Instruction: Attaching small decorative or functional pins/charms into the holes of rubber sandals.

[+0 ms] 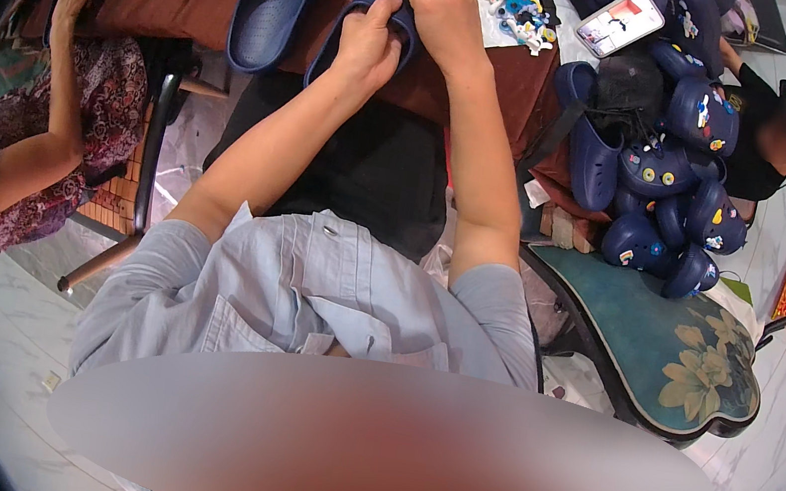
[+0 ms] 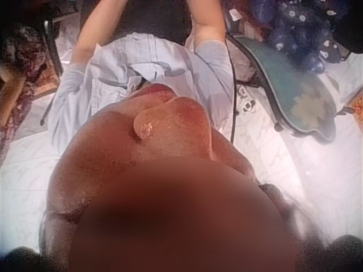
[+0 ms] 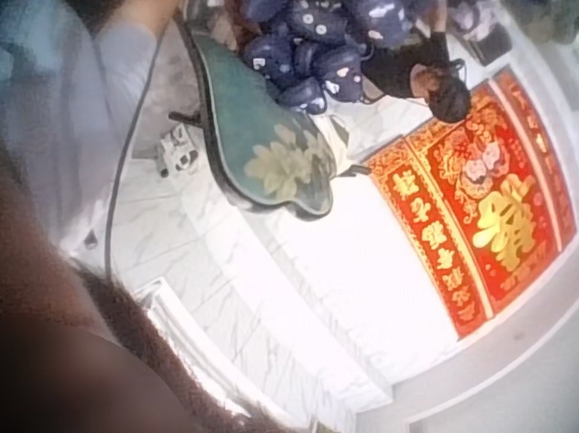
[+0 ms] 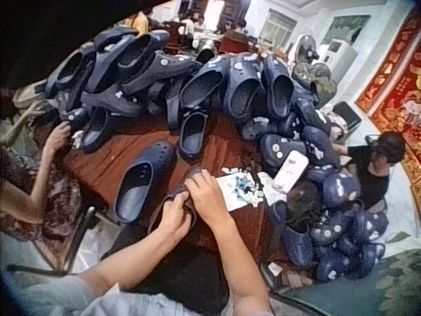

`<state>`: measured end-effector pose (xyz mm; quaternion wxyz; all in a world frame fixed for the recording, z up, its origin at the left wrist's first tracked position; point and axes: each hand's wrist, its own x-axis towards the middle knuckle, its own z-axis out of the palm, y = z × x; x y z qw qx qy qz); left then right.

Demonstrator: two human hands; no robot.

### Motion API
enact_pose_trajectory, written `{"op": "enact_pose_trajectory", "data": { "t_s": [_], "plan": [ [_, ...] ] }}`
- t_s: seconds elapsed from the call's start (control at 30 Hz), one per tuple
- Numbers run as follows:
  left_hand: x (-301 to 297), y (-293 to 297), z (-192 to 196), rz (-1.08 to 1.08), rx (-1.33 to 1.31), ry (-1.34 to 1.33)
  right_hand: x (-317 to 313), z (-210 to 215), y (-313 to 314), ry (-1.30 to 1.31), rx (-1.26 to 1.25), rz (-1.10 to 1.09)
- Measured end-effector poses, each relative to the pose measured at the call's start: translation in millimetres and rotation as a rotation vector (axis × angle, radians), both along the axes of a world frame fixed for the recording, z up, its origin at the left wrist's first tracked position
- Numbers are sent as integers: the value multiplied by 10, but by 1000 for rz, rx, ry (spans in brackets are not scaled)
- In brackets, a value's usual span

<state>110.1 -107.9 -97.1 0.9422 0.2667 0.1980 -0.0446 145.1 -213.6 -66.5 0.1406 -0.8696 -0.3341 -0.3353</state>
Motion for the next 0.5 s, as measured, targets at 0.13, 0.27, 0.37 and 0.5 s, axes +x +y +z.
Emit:
{"op": "enact_pose_trajectory", "data": {
  "t_s": [0.13, 0.27, 0.37, 0.5],
  "plan": [
    [9, -6, -74, -2, 18, -16, -26, 55, 47, -3, -24, -3],
    [43, 13, -172, -19, 13, -57, -29, 114, 87, 50, -118, -45],
    [34, -12, -116, -21, 18, -75, -46, 130, 79, 68, -179, -95],
    [29, -8, -118, -14, 31, -144, -74, 139, 104, 96, -179, -135]
  ]
}}
